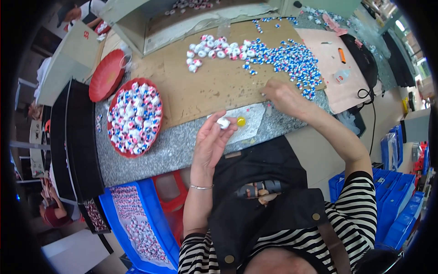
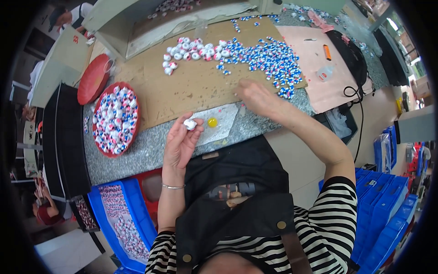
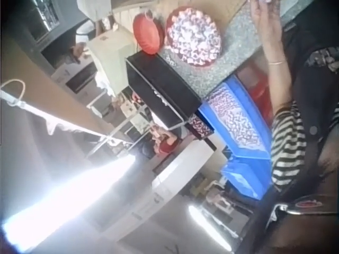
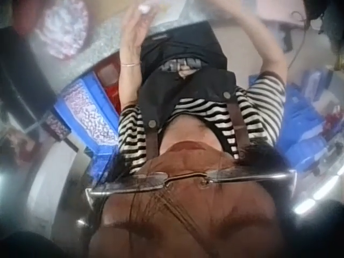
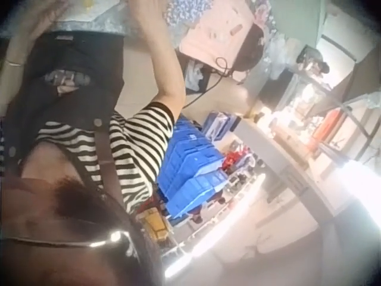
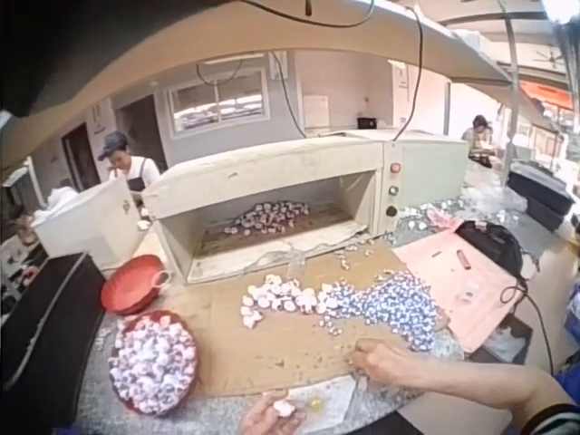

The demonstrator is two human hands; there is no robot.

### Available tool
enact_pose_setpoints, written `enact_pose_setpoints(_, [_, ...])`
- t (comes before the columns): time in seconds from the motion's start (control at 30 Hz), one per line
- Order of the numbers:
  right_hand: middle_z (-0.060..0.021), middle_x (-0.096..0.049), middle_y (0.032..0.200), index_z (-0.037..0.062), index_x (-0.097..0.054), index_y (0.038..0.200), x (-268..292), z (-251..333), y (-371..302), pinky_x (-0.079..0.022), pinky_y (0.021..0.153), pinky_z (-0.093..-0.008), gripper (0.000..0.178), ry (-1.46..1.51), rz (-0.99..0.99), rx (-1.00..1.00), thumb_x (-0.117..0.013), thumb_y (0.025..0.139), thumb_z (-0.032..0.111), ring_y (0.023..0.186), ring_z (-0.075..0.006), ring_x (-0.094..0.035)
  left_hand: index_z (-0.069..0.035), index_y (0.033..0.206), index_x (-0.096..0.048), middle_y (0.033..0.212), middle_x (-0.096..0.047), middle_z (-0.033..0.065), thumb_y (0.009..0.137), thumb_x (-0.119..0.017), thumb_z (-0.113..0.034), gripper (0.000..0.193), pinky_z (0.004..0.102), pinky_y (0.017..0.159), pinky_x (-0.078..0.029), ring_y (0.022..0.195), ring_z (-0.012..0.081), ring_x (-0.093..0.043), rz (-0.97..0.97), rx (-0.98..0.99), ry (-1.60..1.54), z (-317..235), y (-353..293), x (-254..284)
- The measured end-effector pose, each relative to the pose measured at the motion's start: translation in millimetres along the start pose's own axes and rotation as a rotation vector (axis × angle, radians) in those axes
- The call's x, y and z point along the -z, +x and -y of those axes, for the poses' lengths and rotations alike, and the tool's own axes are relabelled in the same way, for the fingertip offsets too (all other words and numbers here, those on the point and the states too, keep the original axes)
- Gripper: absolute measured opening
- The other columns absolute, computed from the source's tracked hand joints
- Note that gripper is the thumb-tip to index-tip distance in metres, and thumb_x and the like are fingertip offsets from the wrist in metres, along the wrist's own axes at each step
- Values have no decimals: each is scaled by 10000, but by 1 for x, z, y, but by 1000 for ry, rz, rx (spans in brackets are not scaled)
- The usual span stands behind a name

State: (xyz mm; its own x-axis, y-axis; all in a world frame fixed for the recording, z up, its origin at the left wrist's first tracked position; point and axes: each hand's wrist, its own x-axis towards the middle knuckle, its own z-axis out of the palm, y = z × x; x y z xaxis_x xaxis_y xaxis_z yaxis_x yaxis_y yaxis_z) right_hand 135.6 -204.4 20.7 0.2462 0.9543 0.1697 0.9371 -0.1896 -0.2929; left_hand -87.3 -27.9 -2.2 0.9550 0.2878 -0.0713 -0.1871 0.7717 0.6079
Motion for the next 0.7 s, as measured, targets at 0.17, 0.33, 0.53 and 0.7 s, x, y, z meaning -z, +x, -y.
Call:
enact_pose_setpoints(0.17, [-168,-616,847,11,-644,931,4,-2,-2,-494,711,-417,134,25,-121,-138,-640,813,74,818,-362,-615,-11,1202,-544,1220,-579,194,930,-557,-39,274,273,909,-519,1024,219,-629,-2,5,-32,3,-7,-5])
enact_pose_setpoints(0.33, [-146,-634,838,18,-662,933,-1,-6,-3,-496,695,-414,130,17,-112,-205,-647,828,93,807,-340,-629,-7,1170,-564,1109,-607,118,905,-577,5,266,233,816,-528,937,176,-650,-107,-50,272,8,-10,8])
enact_pose_setpoints(0.53, [-140,-628,858,16,-657,969,8,53,-3,-498,684,-396,173,163,-57,8,-651,811,85,807,-330,-631,-8,1199,-562,1052,-618,88,887,-598,15,314,230,743,-522,883,153,-655,-116,-65,293,-4,-30,9])
enact_pose_setpoints(0.7, [-162,-565,803,-10,-585,883,-2,80,11,-480,648,-428,111,91,84,137,-602,774,6,773,-356,-603,-5,1234,-548,1113,-613,99,875,-627,-16,368,232,738,-504,832,147,-626,-97,39,397,-14,-37,5])
